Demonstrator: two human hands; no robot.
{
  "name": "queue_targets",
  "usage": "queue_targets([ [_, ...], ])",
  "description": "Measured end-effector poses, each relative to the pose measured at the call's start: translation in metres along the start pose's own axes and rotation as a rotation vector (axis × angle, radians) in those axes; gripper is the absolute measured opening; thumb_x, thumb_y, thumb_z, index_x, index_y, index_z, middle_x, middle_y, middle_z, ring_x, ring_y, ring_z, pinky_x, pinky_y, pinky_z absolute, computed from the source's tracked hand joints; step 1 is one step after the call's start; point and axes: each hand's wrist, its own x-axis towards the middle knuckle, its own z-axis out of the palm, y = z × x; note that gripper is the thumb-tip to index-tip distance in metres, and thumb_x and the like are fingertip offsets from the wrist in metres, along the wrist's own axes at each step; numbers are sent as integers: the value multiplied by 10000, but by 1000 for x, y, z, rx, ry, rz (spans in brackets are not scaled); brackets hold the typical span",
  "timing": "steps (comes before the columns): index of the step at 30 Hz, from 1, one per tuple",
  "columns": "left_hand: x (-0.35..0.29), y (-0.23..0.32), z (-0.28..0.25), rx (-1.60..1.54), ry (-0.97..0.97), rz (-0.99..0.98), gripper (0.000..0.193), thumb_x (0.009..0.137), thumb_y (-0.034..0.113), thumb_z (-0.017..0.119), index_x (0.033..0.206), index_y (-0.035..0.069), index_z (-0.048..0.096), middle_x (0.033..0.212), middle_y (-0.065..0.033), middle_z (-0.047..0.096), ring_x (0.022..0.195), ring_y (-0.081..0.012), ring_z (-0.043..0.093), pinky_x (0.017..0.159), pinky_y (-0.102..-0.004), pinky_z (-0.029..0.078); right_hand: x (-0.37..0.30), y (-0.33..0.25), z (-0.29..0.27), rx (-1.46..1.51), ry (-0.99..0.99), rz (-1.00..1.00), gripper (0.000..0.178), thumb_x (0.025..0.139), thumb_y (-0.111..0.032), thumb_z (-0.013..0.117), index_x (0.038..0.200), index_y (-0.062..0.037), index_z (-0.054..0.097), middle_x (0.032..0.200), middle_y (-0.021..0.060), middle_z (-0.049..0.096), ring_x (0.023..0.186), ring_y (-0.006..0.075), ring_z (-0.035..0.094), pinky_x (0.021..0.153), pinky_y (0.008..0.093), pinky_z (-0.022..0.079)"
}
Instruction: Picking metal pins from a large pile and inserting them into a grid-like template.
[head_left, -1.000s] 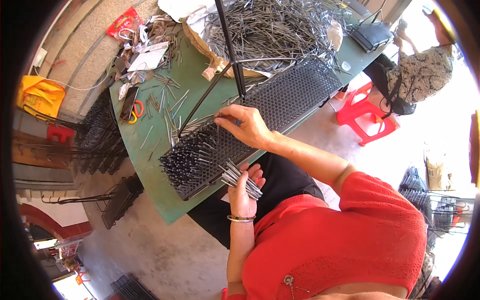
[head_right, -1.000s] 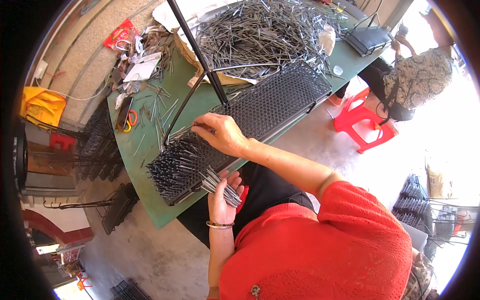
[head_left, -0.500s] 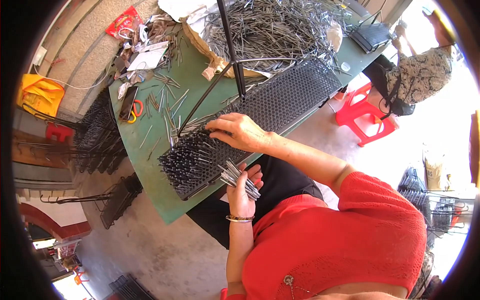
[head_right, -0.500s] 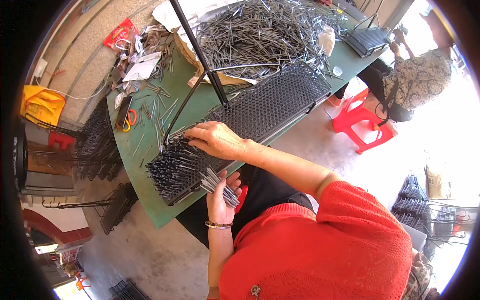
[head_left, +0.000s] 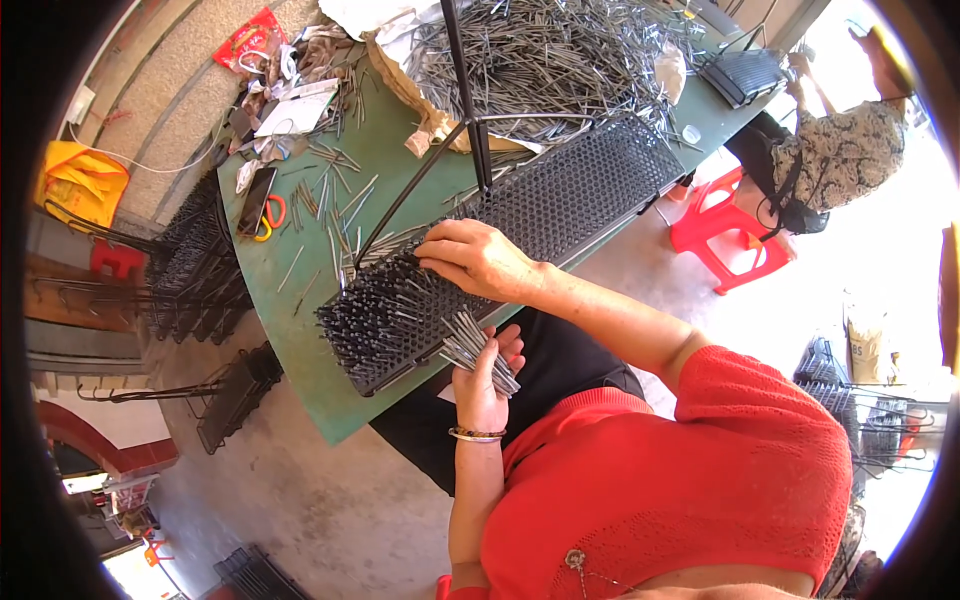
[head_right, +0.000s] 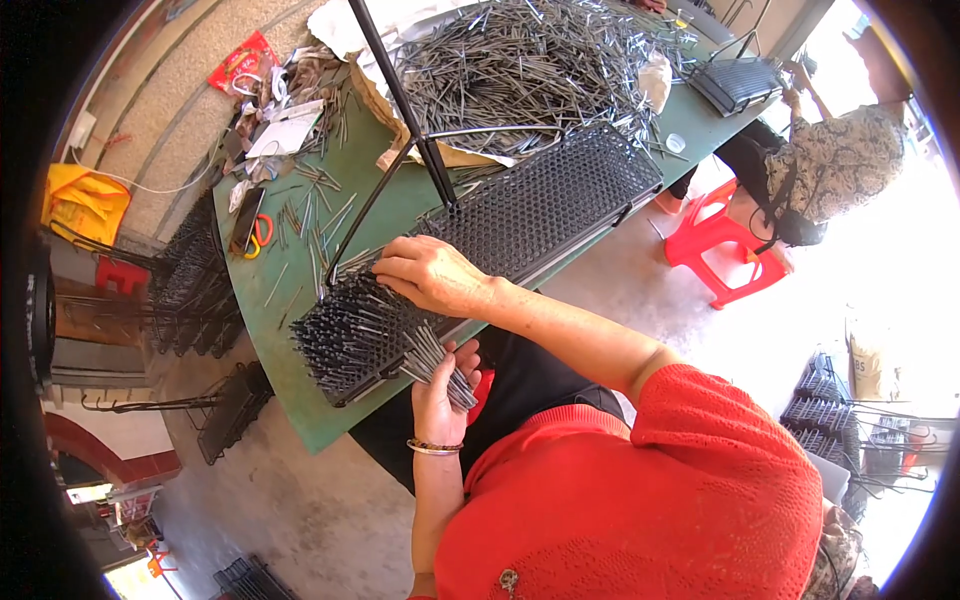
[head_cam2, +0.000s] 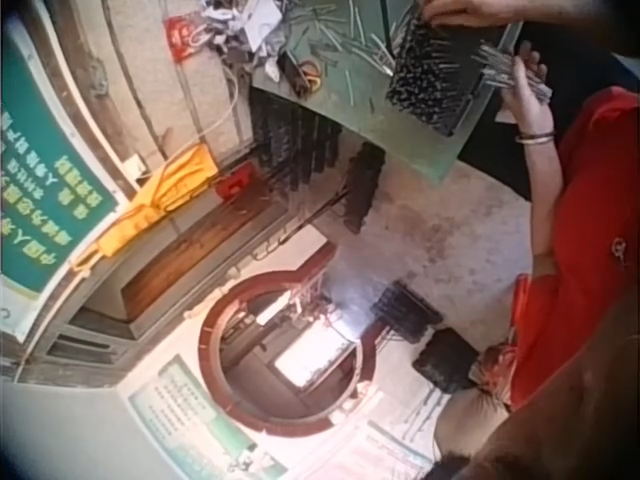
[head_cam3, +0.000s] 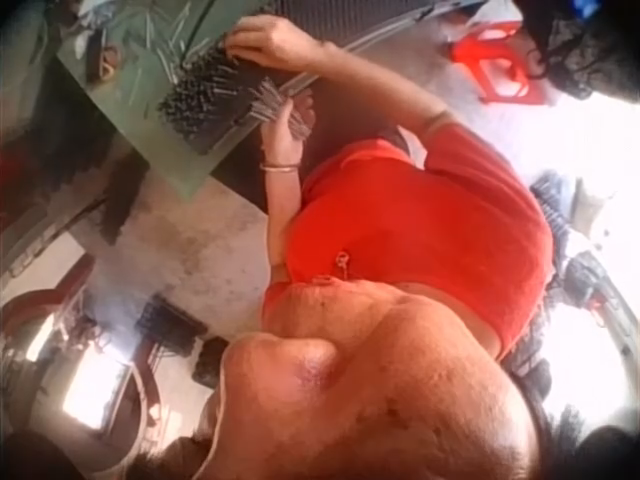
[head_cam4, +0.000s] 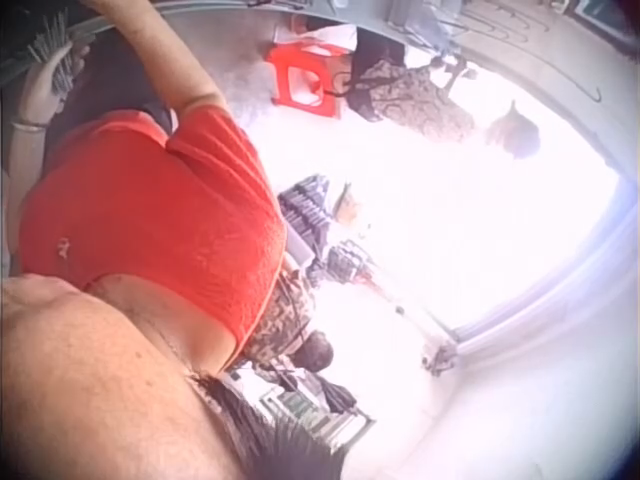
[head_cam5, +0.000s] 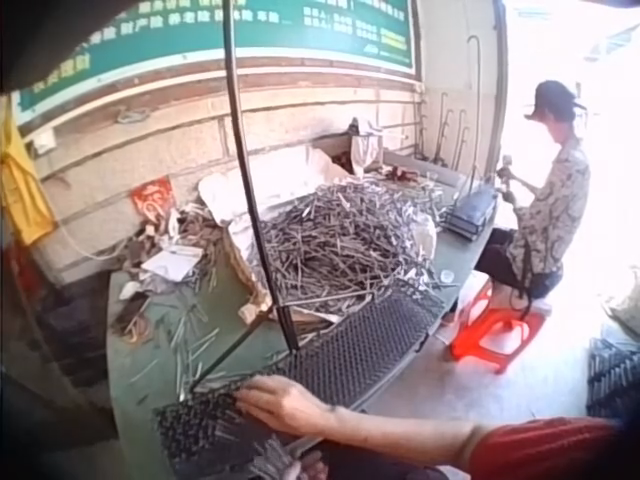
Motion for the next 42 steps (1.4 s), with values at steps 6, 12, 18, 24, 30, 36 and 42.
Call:
queue_targets([
  [6, -5, 8, 5, -47, -54, 70, 263, 936, 136, 522, 1175, 26, 502, 1135, -169, 612, 927, -188, 633, 770, -315, 541, -13, -22, -24, 277, -238, 339, 243, 801, -235, 683, 779, 6, 663, 693, 152, 617, 609, 317, 589, 578, 386, 478],
  [12, -10, 12, 13, -53, -110, 105, 341, 942, 141, 503, 1256, 15, 461, 1201, -166, 570, 1052, -224, 593, 867, -379, 517, -24, -27, -33, 521, -512, 673, 263, 797, -236, 688, 768, 22, 650, 620, 123, 605, 565, 153, 576, 532, 323, 449],
  [18, -4, 4, 3, -88, -59, 43, 354, 935, 157, 515, 1256, 27, 442, 1218, -163, 555, 1104, -238, 564, 901, -414, 493, -19, -9, -33, 465, -307, 606, 255, 863, -209, 654, 776, 29, 634, 608, 32, 573, 585, 50, 496, 511, 260, 409],
  [24, -2, 1, 0, -111, -27, 23, 280, 941, 141, 501, 1190, 14, 486, 1180, -190, 577, 1047, -241, 598, 885, -416, 506, 5, -10, -24, 343, -97, 481, 222, 838, -187, 658, 844, 31, 614, 606, 110, 559, 532, 176, 511, 520, 328, 425],
  [30, -5, 0, -1, -82, -36, 0, 294, 930, 157, 527, 1183, 16, 484, 1172, -187, 577, 1019, -221, 603, 870, -403, 512, 7, 5, -9, 250, -42, 336, 203, 849, -169, 670, 958, -2, 628, 787, 103, 633, 678, 181, 606, 618, 306, 491],
  [36, -5, -1, -1, -76, -40, -1, 297, 931, 157, 521, 1186, 10, 483, 1168, -197, 576, 1006, -221, 606, 868, -393, 516, 5, 4, -9, 301, -69, 285, 194, 849, -165, 645, 935, 7, 622, 831, 148, 628, 755, 313, 611, 665, 375, 483],
  [42, -4, -2, -1, -74, -47, -1, 296, 932, 155, 519, 1185, 4, 487, 1165, -194, 577, 998, -219, 608, 867, -389, 518, 1, 3, -8, 311, -74, 209, 187, 847, -158, 642, 947, -1, 626, 864, 140, 632, 816, 325, 605, 717, 393, 483],
])
